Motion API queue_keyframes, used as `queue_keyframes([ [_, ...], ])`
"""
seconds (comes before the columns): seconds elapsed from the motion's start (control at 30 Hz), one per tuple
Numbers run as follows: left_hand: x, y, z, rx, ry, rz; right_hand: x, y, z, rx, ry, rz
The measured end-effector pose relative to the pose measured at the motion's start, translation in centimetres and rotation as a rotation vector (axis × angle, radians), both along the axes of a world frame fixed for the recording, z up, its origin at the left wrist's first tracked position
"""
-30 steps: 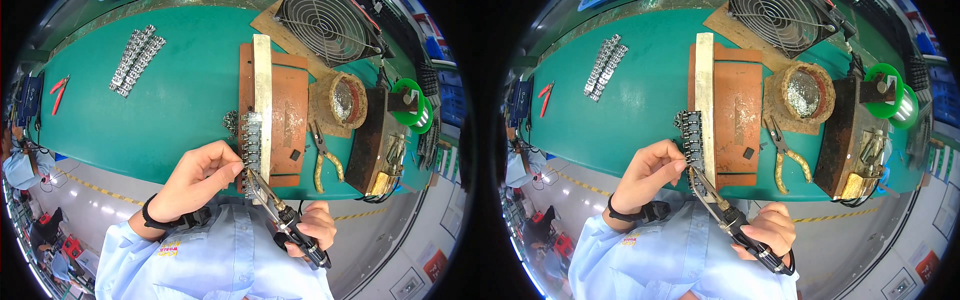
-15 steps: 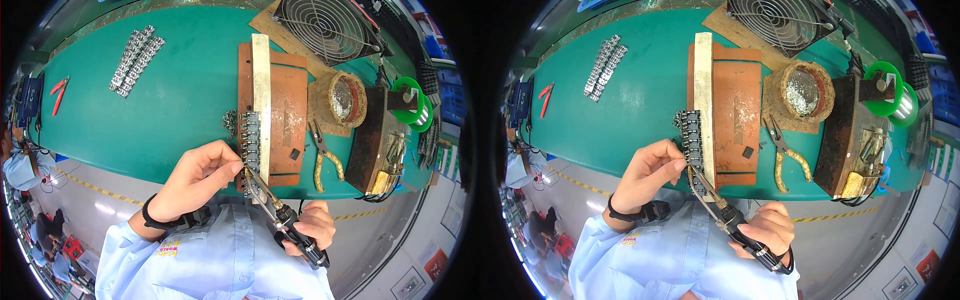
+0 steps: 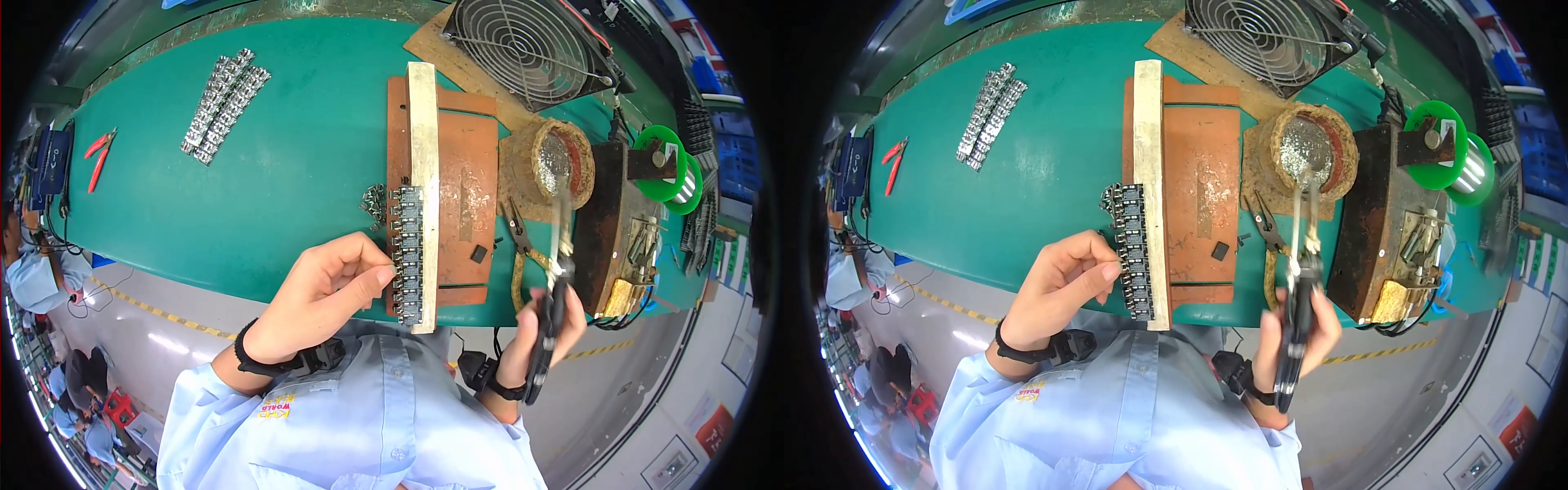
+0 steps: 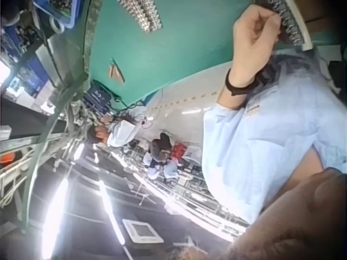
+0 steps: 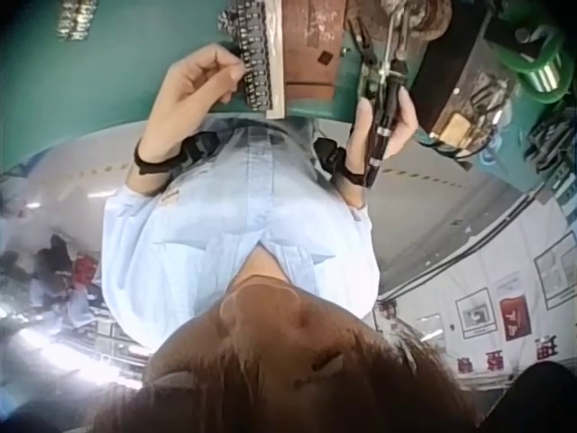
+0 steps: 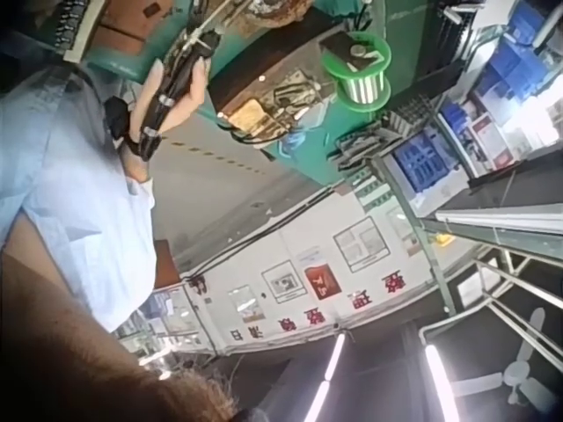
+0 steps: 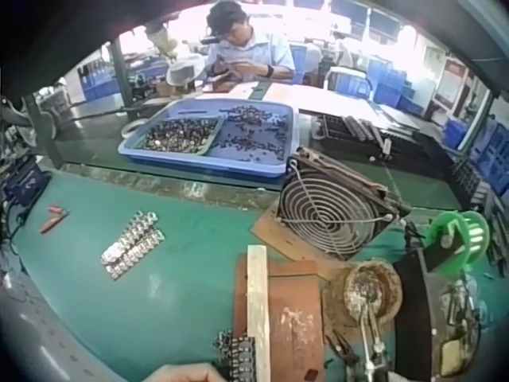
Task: The person picks up a circuit board and places it onto a wooden block. They pick up a small component by hand, place it onto the circuit board, and use a soldering iron to solder the connection, repeating this process for multiple components before starting on a new board.
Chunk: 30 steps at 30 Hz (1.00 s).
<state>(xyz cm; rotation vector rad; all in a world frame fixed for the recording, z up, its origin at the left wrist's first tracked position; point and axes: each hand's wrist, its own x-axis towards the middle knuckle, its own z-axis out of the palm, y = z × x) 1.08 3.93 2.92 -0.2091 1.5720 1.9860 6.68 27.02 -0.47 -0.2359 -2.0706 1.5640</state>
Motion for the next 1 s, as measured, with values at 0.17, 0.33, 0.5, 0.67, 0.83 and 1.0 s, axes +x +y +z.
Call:
queue_keyframes([
  [0.17,0.0,-0.1,-0.1,0.005,0.026,-0.012,-0.4,-0.6,0.0,0.098,-0.068,-0.037],
  [0.33,0.0,0.0,-0.1,0.021,0.026,0.004,0.1,-1.3,-0.9,0.005,-0.003,0.124],
  [0.5,0.0,0.0,-0.1,0.021,0.022,-0.001,0.0,-1.1,-1.6,0.031,0.042,0.199],
  [0.67,0.1,0.1,-0.1,-0.005,0.024,-0.002,0.0,-0.7,-2.1,0.103,0.065,0.209],
  [0.83,0.1,-0.3,0.2,-0.125,0.074,0.058,0.1,-0.9,-1.7,0.050,0.041,0.207],
  [1.0,-0.7,-1.1,-1.0,-0.687,0.533,0.214,0.2,-0.7,-1.7,0.031,0.034,0.220],
])
